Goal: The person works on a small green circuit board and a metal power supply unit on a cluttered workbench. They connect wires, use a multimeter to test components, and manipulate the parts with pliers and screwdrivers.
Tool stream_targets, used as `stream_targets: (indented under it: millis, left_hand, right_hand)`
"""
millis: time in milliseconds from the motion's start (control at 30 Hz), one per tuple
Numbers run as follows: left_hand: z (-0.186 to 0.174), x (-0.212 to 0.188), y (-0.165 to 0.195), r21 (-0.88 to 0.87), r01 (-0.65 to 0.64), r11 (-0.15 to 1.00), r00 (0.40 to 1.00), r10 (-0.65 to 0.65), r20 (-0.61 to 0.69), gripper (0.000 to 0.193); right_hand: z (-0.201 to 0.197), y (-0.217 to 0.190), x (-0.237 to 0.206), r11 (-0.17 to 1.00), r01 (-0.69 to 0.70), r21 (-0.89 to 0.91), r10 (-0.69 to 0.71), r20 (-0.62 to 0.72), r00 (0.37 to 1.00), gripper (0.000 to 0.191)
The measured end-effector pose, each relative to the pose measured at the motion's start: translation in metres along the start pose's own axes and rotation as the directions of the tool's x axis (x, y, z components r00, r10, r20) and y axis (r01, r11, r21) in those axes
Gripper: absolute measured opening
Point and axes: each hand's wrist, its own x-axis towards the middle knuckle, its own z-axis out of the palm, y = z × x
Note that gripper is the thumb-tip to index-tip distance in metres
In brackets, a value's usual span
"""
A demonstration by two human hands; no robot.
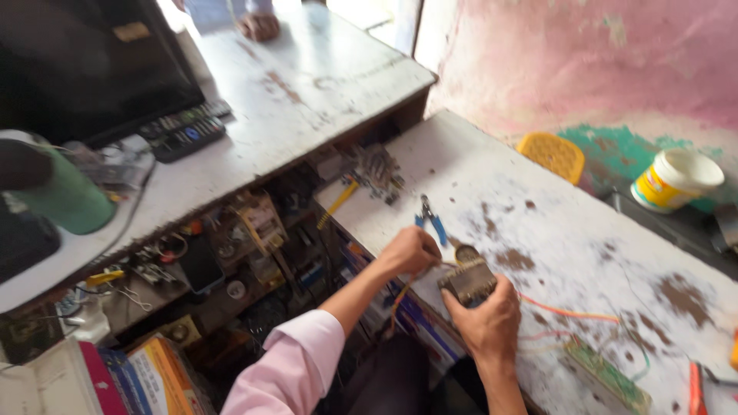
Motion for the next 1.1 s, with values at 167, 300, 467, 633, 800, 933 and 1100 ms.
stream_targets:
  millis: [167,300,467,633,800,933,1100]
  left_hand:
    - [-0.003,-0.004,0.001,0.027,-0.076,0.997,0.997,0.076,0.001,0.015]
    - [-0.005,-0.002,0.003,0.13,-0.123,0.984,0.992,0.125,-0.012,0.015]
    - [-0.002,-0.003,-0.001,0.178,-0.086,0.98,0.996,0.077,0.055,0.017]
    - [-0.009,-0.006,0.008,0.23,-0.066,0.971,0.991,0.038,0.125,0.02]
    - [-0.009,-0.008,0.012,0.196,-0.076,0.978,0.992,0.054,0.118,0.018]
    - [-0.011,-0.012,0.01,0.121,-0.025,0.992,0.996,0.014,0.089,0.018]
    - [-0.007,-0.051,0.012,0.023,-0.048,0.999,0.951,0.053,-0.306,0.021]
  right_hand:
    - [0.008,0.006,0.005,0.999,-0.016,0.03,0.018,-0.076,0.997,0.08]
    - [0.006,0.007,0.002,0.997,-0.068,0.027,0.068,-0.003,0.998,0.08]
    - [-0.005,-0.001,-0.009,0.979,0.186,0.089,-0.17,-0.158,0.973,0.08]
    - [-0.014,-0.009,0.0,0.994,0.034,0.103,-0.029,-0.057,0.998,0.077]
    - [-0.02,-0.011,0.012,0.991,-0.005,0.133,0.003,0.018,1.0,0.076]
    - [-0.046,-0.02,0.012,1.0,0.008,0.007,-0.009,0.165,0.986,0.113]
    - [-0.127,-0.044,-0.001,0.827,0.194,0.528,-0.29,0.104,0.951,0.115]
